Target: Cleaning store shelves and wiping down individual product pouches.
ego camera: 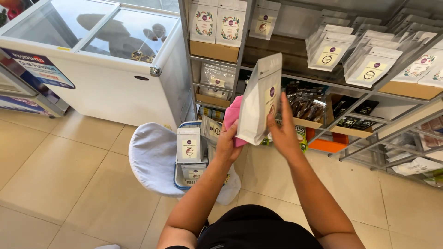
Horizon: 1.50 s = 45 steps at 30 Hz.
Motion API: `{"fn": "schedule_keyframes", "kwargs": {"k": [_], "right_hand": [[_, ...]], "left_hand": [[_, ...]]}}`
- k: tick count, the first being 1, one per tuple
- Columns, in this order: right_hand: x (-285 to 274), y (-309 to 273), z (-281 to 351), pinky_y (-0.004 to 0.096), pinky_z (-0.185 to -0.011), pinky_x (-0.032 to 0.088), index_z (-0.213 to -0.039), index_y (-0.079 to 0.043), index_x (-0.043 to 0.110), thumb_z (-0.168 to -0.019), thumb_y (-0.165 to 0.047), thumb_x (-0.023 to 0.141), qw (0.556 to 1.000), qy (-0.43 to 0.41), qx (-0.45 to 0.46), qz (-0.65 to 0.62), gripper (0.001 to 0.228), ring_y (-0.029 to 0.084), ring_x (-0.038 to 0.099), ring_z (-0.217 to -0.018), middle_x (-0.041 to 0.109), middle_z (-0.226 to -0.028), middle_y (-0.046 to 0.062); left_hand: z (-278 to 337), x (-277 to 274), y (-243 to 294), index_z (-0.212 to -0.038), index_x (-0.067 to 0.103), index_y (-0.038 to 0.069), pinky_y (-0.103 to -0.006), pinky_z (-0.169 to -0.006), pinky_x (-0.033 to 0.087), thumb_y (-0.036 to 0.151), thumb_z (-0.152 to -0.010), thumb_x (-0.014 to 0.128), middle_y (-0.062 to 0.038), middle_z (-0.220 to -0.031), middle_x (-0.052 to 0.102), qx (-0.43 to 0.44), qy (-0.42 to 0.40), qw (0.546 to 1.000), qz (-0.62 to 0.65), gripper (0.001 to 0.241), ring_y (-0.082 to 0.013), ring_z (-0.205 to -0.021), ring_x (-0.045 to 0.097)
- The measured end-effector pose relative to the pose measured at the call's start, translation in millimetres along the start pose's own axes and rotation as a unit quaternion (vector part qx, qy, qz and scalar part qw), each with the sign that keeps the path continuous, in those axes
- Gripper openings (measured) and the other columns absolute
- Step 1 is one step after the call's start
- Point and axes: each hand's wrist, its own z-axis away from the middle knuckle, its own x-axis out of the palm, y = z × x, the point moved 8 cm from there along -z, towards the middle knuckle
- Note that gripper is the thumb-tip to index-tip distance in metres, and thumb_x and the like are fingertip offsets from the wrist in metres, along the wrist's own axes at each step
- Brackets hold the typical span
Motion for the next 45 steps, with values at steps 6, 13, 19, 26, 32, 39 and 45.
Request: {"fn": "schedule_keyframes", "kwargs": {"k": [6, 13, 19, 26, 32, 39, 45], "right_hand": [[12, 21, 12, 0.075, -0.111, 0.031, -0.165, -0.016, 0.008, -0.095, -0.063, 0.053, 0.992, -0.056, -0.02, -0.112, 0.096, 0.061, 0.023, -0.144, 0.019, -0.161, 0.038], [-2, 154, 4, 0.053, -0.105, 0.054, -0.144, -0.015, 0.056, -0.095, -0.022, 0.065, 0.855, 0.056, 0.12, -0.501, 0.051, 0.035, 0.068, -0.118, 0.068, -0.132, 0.019], [12, 193, 10, 0.054, -0.109, 0.05, -0.134, -0.014, 0.067, -0.095, -0.043, 0.063, 0.762, 0.026, 0.16, -0.627, 0.049, 0.034, 0.066, -0.122, 0.069, -0.131, 0.016], [10, 193, 31, 0.055, -0.1, 0.055, -0.122, -0.013, 0.072, -0.089, -0.048, 0.071, 0.72, -0.006, 0.211, -0.661, 0.048, 0.031, 0.072, -0.111, 0.075, -0.119, 0.011], [-10, 225, 27, 0.053, -0.101, 0.055, -0.123, -0.014, 0.072, -0.089, -0.047, 0.07, 0.722, -0.014, 0.197, -0.663, 0.047, 0.03, 0.072, -0.111, 0.075, -0.122, 0.012], [-20, 268, 35, 0.056, -0.102, 0.054, -0.125, -0.014, 0.07, -0.091, -0.05, 0.066, 0.718, -0.028, 0.2, -0.666, 0.05, 0.033, 0.071, -0.112, 0.073, -0.124, 0.014], [-60, 257, 43, 0.057, -0.102, 0.054, -0.127, -0.011, 0.069, -0.088, -0.044, 0.07, 0.706, 0.011, 0.201, -0.679, 0.051, 0.034, 0.071, -0.112, 0.073, -0.124, 0.014]], "left_hand": [[-4, -40, -24, -0.133, 0.064, 0.027, -0.0467, -0.083, 0.065, 0.013, -0.084, 0.084, -0.011, -0.114, 0.072, 0.051, 0.027, 0.977, -0.207, 0.055, -0.0305, -0.1, 0.073], [46, 40, 13, -0.132, 0.067, 0.03, -0.0505, -0.113, 0.039, 0.027, -0.083, 0.083, -0.014, -0.143, 0.052, 0.287, -0.093, 0.745, -0.595, 0.052, -0.0388, -0.131, 0.053], [57, 55, 5, -0.127, 0.068, 0.036, -0.0445, -0.109, 0.041, 0.035, -0.088, 0.07, -0.01, -0.135, 0.057, 0.281, -0.189, 0.53, -0.777, 0.039, -0.0331, -0.121, 0.059], [40, 122, 1, -0.136, 0.062, 0.024, -0.0477, -0.088, 0.053, 0.024, -0.089, 0.065, -0.019, -0.134, 0.056, 0.395, -0.154, 0.467, -0.776, 0.048, -0.0419, -0.12, 0.057], [10, 141, -44, -0.134, 0.063, 0.029, -0.051, -0.089, 0.052, 0.019, -0.097, 0.049, -0.011, -0.145, 0.053, 0.399, -0.194, 0.379, -0.812, 0.041, -0.0391, -0.131, 0.053], [10, 199, -92, -0.135, 0.063, 0.031, -0.0506, -0.095, 0.053, 0.019, -0.102, 0.046, -0.009, -0.148, 0.05, 0.408, -0.223, 0.361, -0.808, 0.039, -0.0369, -0.138, 0.048], [-41, 185, -85, -0.132, 0.063, 0.026, -0.0516, -0.085, 0.056, 0.017, -0.097, 0.051, -0.014, -0.139, 0.053, 0.435, -0.157, 0.354, -0.813, 0.038, -0.0428, -0.125, 0.055]]}}
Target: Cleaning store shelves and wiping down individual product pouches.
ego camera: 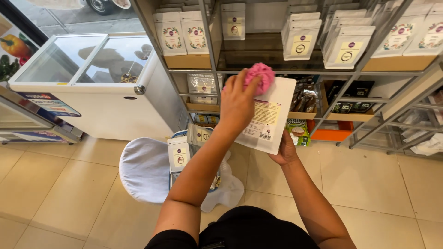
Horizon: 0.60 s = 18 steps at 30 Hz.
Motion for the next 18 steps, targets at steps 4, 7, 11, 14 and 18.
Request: {"fn": "schedule_keyframes", "kwargs": {"k": [4, 7, 11, 14, 18], "right_hand": [[-3, -31, 8, 0.058, -0.101, 0.054, -0.127, -0.011, 0.069, -0.086, -0.045, 0.07, 1.0, 0.003, -0.019, 0.012, 0.053, 0.035, 0.071, -0.112, 0.073, -0.124, 0.015], [-8, -56, 26, 0.06, -0.102, 0.054, -0.127, -0.012, 0.069, -0.085, -0.047, 0.07, 1.0, 0.012, -0.026, 0.009, 0.055, 0.036, 0.07, -0.113, 0.073, -0.125, 0.015], [-8, -90, 38, 0.063, -0.102, 0.053, -0.127, -0.012, 0.068, -0.083, -0.051, 0.071, 0.999, 0.014, -0.027, 0.014, 0.058, 0.037, 0.07, -0.113, 0.072, -0.125, 0.015], [-43, -105, 27, 0.066, -0.101, 0.051, -0.129, -0.014, 0.068, -0.081, -0.054, 0.071, 1.0, 0.013, -0.012, 0.021, 0.063, 0.039, 0.069, -0.115, 0.072, -0.127, 0.015], [-49, -115, 31, 0.067, -0.1, 0.052, -0.128, -0.015, 0.069, -0.079, -0.053, 0.074, 1.0, 0.006, -0.011, 0.018, 0.063, 0.039, 0.069, -0.115, 0.072, -0.128, 0.015]], "left_hand": [[24, 6, 42, -0.131, 0.062, 0.028, -0.0539, -0.086, 0.055, 0.015, -0.098, 0.049, -0.016, -0.139, 0.052, 0.029, -0.001, 0.999, 0.03, 0.038, -0.0452, -0.126, 0.055], [51, -1, 87, -0.131, 0.062, 0.035, -0.0469, -0.09, 0.051, 0.018, -0.098, 0.048, -0.008, -0.145, 0.052, 0.087, -0.048, 0.992, 0.079, 0.04, -0.0363, -0.129, 0.054], [58, 8, 76, -0.119, 0.07, 0.037, -0.042, -0.094, 0.05, 0.018, -0.087, 0.061, 0.0, -0.135, 0.059, 0.048, -0.082, 0.971, 0.219, 0.039, -0.0302, -0.124, 0.056], [41, 13, 40, -0.124, 0.069, 0.027, -0.0469, -0.099, 0.049, 0.014, -0.086, 0.062, -0.011, -0.128, 0.062, -0.053, -0.017, 0.948, 0.315, 0.04, -0.0365, -0.12, 0.058], [25, 29, 40, -0.127, 0.066, 0.006, -0.0552, -0.1, 0.049, 0.002, -0.086, 0.058, -0.028, -0.121, 0.065, -0.057, -0.005, 0.906, 0.418, 0.042, -0.0519, -0.116, 0.06]]}}
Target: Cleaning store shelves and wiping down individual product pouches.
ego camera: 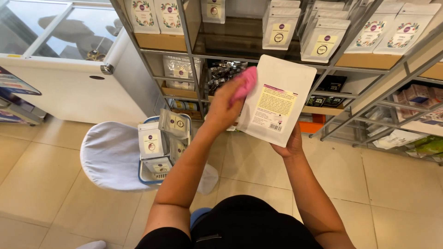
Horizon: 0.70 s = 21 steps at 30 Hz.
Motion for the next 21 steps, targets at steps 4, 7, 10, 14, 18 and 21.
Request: {"fn": "schedule_keyframes", "kwargs": {"k": [4, 7, 10, 14, 18, 21], "right_hand": [[-21, -22, 0, 0.069, -0.1, 0.05, -0.128, -0.015, 0.07, -0.077, -0.055, 0.075, 1.0, 0.004, -0.01, -0.009, 0.065, 0.04, 0.069, -0.116, 0.071, -0.13, 0.015], [-28, -38, 4, 0.066, -0.103, 0.05, -0.139, -0.018, 0.063, -0.083, -0.051, 0.07, 0.997, 0.031, -0.068, 0.016, 0.066, 0.039, 0.068, -0.118, 0.068, -0.136, 0.013], [-29, -41, 1, 0.059, -0.106, 0.052, -0.144, -0.019, 0.059, -0.089, -0.043, 0.068, 0.986, 0.039, -0.148, 0.069, 0.061, 0.035, 0.067, -0.122, 0.065, -0.141, 0.011], [-37, -14, -16, 0.052, -0.103, 0.056, -0.149, -0.015, 0.05, -0.093, -0.025, 0.069, 0.946, 0.061, -0.257, 0.186, 0.06, 0.031, 0.068, -0.117, 0.067, -0.133, 0.012], [28, 17, -9, 0.045, -0.116, 0.045, -0.152, -0.011, 0.041, -0.093, -0.019, 0.07, 0.874, -0.016, -0.356, 0.329, 0.066, 0.019, 0.054, -0.131, 0.058, -0.145, 0.011], [73, 16, -11, 0.047, -0.122, 0.032, -0.151, -0.007, 0.04, -0.102, -0.053, 0.047, 0.841, -0.083, -0.35, 0.403, 0.067, 0.021, 0.045, -0.141, 0.049, -0.153, 0.013]], "left_hand": [[27, 9, 1, -0.136, 0.064, 0.013, -0.0515, -0.104, 0.049, 0.002, -0.085, 0.06, -0.018, -0.128, 0.068, -0.048, -0.064, 0.997, 0.007, 0.053, -0.0403, -0.121, 0.063], [41, 11, -6, -0.127, 0.072, 0.013, -0.0528, -0.103, 0.05, -0.002, -0.082, 0.061, -0.017, -0.119, 0.073, -0.143, -0.142, 0.979, 0.025, 0.049, -0.0413, -0.115, 0.066], [65, 18, -52, -0.137, 0.066, 0.02, -0.0517, -0.104, 0.048, 0.01, -0.088, 0.063, -0.015, -0.127, 0.069, -0.276, -0.024, 0.959, 0.058, 0.05, -0.0352, -0.122, 0.063], [90, 60, -68, -0.159, 0.033, 0.018, -0.0639, -0.092, 0.054, 0.021, -0.101, 0.059, -0.029, -0.149, 0.043, -0.487, 0.147, 0.78, 0.365, 0.064, -0.049, -0.128, 0.052], [101, 83, -112, -0.161, 0.022, 0.02, -0.0547, -0.079, 0.064, 0.032, -0.098, 0.067, -0.023, -0.13, 0.055, -0.489, 0.197, 0.665, 0.528, 0.079, -0.035, -0.105, 0.066], [89, 77, -134, -0.16, 0.025, 0.018, -0.0574, -0.085, 0.06, 0.027, -0.094, 0.072, -0.022, -0.134, 0.056, -0.477, 0.213, 0.643, 0.561, 0.082, -0.0359, -0.111, 0.067]]}}
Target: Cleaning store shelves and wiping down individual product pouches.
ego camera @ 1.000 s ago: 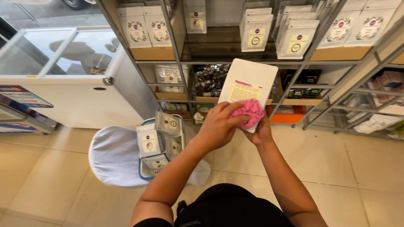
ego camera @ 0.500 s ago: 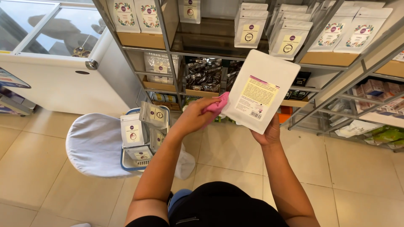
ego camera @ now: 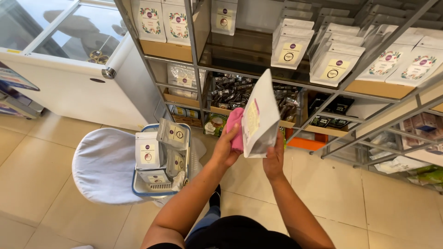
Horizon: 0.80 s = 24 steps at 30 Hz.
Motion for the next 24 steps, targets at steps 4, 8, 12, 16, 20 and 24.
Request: {"fn": "schedule_keyframes", "kwargs": {"k": [4, 8, 12, 16, 20, 24], "right_hand": [[42, -34, -57, 0.041, -0.124, 0.029, -0.138, -0.016, 0.054, -0.096, -0.078, 0.027, 0.997, -0.011, 0.058, -0.048, 0.079, 0.017, 0.038, -0.147, 0.039, -0.162, -0.001], [50, -22, -116, 0.045, -0.121, 0.029, -0.125, -0.021, 0.056, -0.103, -0.064, 0.036, 0.999, -0.05, 0.013, -0.014, 0.052, 0.02, 0.034, -0.15, 0.032, -0.166, 0.001], [32, 40, -164, 0.046, -0.111, 0.044, -0.155, -0.014, 0.023, -0.097, -0.052, 0.059, 0.995, -0.08, 0.055, -0.036, 0.078, 0.028, 0.052, -0.135, 0.046, -0.15, 0.017], [21, 56, -190, 0.042, -0.111, 0.045, -0.158, -0.009, 0.033, -0.091, -0.03, 0.072, 0.993, -0.059, 0.107, -0.011, 0.08, 0.026, 0.056, -0.131, 0.055, -0.143, 0.014], [-29, 109, -197, 0.029, -0.08, 0.057, -0.119, -0.006, 0.064, -0.092, -0.007, 0.075, 0.979, 0.006, 0.201, 0.012, 0.029, 0.015, 0.067, -0.087, 0.068, -0.099, 0.005], [-42, 134, -198, 0.029, -0.062, 0.063, -0.1, -0.01, 0.06, -0.094, -0.008, 0.075, 0.967, 0.047, 0.25, 0.025, 0.016, 0.014, 0.07, -0.073, 0.072, -0.091, 0.005]], "left_hand": [[-26, 10, 23, -0.156, 0.031, 0.018, -0.0522, -0.082, 0.062, 0.019, -0.09, 0.076, -0.02, -0.129, 0.061, -0.047, -0.032, 0.998, 0.039, 0.08, -0.033, -0.103, 0.07], [-94, -41, -13, -0.144, 0.044, 0.012, -0.0586, -0.081, 0.061, 0.006, -0.084, 0.081, -0.026, -0.121, 0.066, -0.106, -0.013, 0.989, 0.107, 0.071, -0.0396, -0.098, 0.073], [-140, -49, -18, -0.133, 0.06, 0.01, -0.0624, -0.083, 0.06, 0.001, -0.081, 0.084, -0.028, -0.115, 0.07, -0.155, -0.001, 0.979, 0.132, 0.058, -0.0428, -0.095, 0.074], [-167, -53, -4, -0.128, 0.062, 0.008, -0.0616, -0.085, 0.059, -0.001, -0.08, 0.083, -0.03, -0.111, 0.071, -0.192, 0.001, 0.972, 0.132, 0.053, -0.0435, -0.095, 0.074], [-186, -57, 10, -0.125, 0.065, 0.004, -0.0604, -0.087, 0.06, 0.011, -0.081, 0.084, -0.027, -0.115, 0.071, -0.244, 0.011, 0.96, 0.135, 0.048, -0.0419, -0.098, 0.074], [-202, -55, 15, -0.123, 0.064, 0.002, -0.0601, -0.085, 0.061, 0.019, -0.085, 0.078, -0.023, -0.113, 0.072, -0.257, 0.007, 0.954, 0.153, 0.044, -0.0397, -0.099, 0.073]]}}
